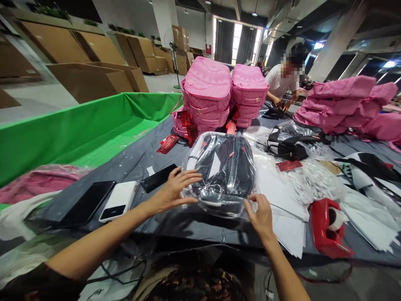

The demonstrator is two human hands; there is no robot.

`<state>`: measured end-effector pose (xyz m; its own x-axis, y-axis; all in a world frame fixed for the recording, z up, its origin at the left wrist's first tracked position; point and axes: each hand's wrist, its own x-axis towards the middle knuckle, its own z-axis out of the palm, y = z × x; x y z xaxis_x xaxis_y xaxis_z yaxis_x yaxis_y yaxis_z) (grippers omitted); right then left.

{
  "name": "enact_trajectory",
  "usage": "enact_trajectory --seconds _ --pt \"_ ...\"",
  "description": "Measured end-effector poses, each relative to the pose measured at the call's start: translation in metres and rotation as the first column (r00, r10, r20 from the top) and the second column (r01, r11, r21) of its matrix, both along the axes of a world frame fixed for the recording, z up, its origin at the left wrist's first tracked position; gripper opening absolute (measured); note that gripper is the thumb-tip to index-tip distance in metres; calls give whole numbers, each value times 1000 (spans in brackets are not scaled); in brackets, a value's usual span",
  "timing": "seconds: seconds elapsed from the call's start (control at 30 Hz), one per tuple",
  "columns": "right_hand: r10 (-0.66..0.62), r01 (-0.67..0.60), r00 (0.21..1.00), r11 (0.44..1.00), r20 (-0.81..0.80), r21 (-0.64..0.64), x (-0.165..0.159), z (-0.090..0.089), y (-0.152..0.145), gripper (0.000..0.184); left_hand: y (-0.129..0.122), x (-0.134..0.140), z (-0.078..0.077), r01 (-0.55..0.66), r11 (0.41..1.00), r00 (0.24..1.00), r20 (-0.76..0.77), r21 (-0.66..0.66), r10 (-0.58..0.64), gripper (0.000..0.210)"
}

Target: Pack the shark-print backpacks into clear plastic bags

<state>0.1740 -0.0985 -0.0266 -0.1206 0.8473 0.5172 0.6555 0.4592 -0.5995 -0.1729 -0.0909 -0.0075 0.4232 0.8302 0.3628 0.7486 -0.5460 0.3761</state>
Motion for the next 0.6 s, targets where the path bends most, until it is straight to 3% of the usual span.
enact_trajectory --seconds 0.1,0.23,0.3,0.37,0.43,0.47,0.53,0.6 --pt "-40 39 999 997 -18 -62 25 -11 -31 28 18 10 -21 216 976 945 -244 -41 -219 72" --pt "-120 118 991 993 -62 -29 27 -13 -71 25 44 13 -51 302 941 891 -306 -154 -336 70" --pt "-135 130 985 990 -107 -47 27 -21 -89 24 48 9 -53 311 935 880 -320 -168 -350 74" --pt "-115 89 982 982 -149 -167 31 -38 -102 28 44 6 -43 319 931 868 -340 -177 -362 77" --pt "-152 51 959 922 -238 -384 38 -59 -107 33 33 12 -27 304 940 865 -368 -153 -340 87" --pt "-220 34 925 861 -311 -508 41 -69 -106 37 25 19 -20 281 952 871 -384 -121 -306 95" --pt "-395 -68 779 719 -487 -692 45 -81 -97 52 7 43 -14 218 975 886 -412 -38 -214 109" --pt "-491 -234 583 661 -647 -713 40 -83 -78 62 -8 76 -21 161 986 891 -435 32 -131 117"
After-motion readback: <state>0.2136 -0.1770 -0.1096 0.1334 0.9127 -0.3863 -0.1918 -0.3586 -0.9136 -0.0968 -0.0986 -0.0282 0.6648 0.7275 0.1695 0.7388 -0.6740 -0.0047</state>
